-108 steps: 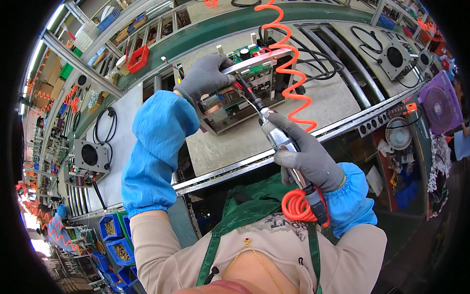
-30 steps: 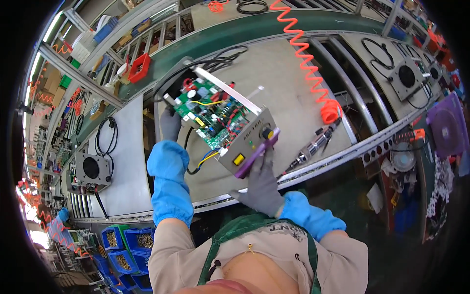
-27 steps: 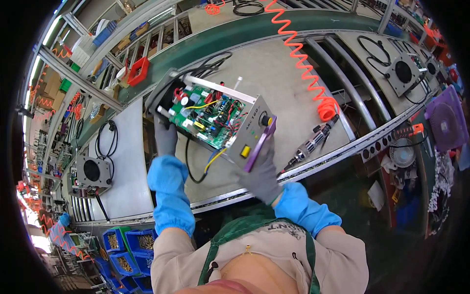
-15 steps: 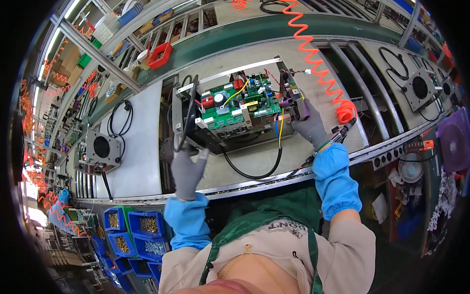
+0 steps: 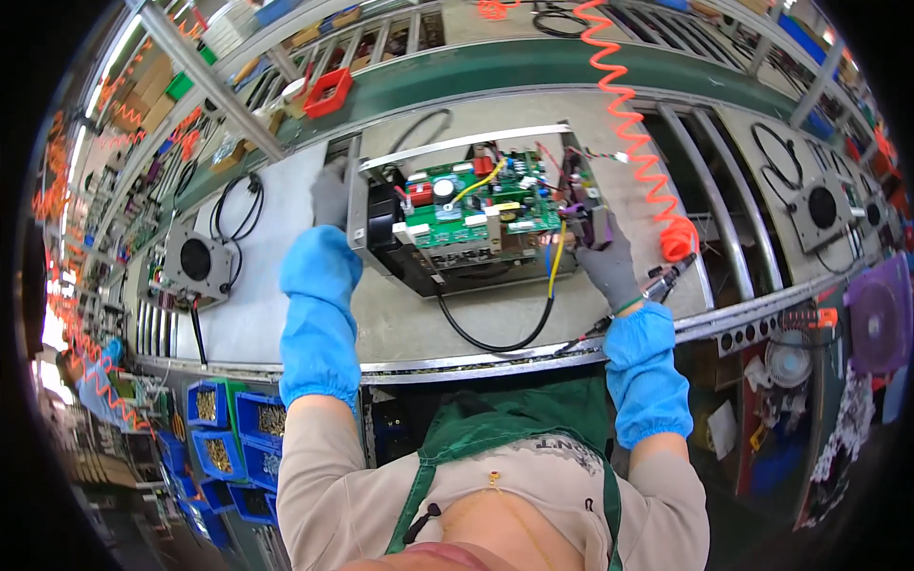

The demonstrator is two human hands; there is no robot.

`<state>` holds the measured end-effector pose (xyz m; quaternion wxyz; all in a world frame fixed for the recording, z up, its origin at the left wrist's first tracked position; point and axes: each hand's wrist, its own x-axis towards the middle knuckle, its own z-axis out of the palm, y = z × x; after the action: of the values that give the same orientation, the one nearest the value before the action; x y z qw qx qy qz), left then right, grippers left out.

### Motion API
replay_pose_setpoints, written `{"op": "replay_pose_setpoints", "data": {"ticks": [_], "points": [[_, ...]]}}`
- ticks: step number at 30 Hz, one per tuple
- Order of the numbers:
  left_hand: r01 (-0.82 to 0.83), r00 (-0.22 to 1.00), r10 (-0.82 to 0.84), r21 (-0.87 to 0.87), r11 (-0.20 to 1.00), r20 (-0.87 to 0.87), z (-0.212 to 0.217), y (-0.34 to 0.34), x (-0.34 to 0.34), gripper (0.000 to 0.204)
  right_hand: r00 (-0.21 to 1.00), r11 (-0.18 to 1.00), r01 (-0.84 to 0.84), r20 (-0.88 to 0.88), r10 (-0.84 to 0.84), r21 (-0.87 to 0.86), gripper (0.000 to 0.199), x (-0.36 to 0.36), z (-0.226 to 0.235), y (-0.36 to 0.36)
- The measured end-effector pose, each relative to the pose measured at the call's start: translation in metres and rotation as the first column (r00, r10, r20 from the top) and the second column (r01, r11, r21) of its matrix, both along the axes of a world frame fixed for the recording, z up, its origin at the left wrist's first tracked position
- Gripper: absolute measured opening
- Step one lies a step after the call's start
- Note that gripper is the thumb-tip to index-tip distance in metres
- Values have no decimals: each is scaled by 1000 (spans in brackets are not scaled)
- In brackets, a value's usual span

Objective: Assembling an electronic unit on an assembly line using a power screwdriver and manual component placement.

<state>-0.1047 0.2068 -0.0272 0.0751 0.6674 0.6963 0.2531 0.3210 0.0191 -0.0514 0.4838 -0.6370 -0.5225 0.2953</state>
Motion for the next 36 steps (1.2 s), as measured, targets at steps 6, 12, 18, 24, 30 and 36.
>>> {"op": "replay_pose_setpoints", "data": {"ticks": [6, 12, 18, 24, 30, 36], "points": [[-280, 942, 330, -411, 868, 57, -63, -38, -6, 92, 989, 998, -48, -139, 53, 37, 28, 28, -39, 5], [364, 870, -451, -357, 860, -200, -77, -41, -49, 77, 993, 979, -102, -37, 110, 174, 38, 31, -38, 7], [568, 766, -349, -314, 761, 540, -44, -73, -49, 86, 968, 998, -7, 251, -9, 62, 32, 81, -60, 4], [579, 815, -502, -379, 722, 290, -43, -74, -44, 103, 781, 991, 84, 610, -133, 107, 32, 89, -63, -2], [368, 896, -437, -421, 829, -78, -31, -77, 1, 85, 833, 996, 90, 546, -86, 19, 39, 89, -64, -4], [273, 960, -260, -131, 953, 107, -37, -51, 0, 29, 868, 993, 117, 489, -85, -35, 35, 58, -47, -5]]}}
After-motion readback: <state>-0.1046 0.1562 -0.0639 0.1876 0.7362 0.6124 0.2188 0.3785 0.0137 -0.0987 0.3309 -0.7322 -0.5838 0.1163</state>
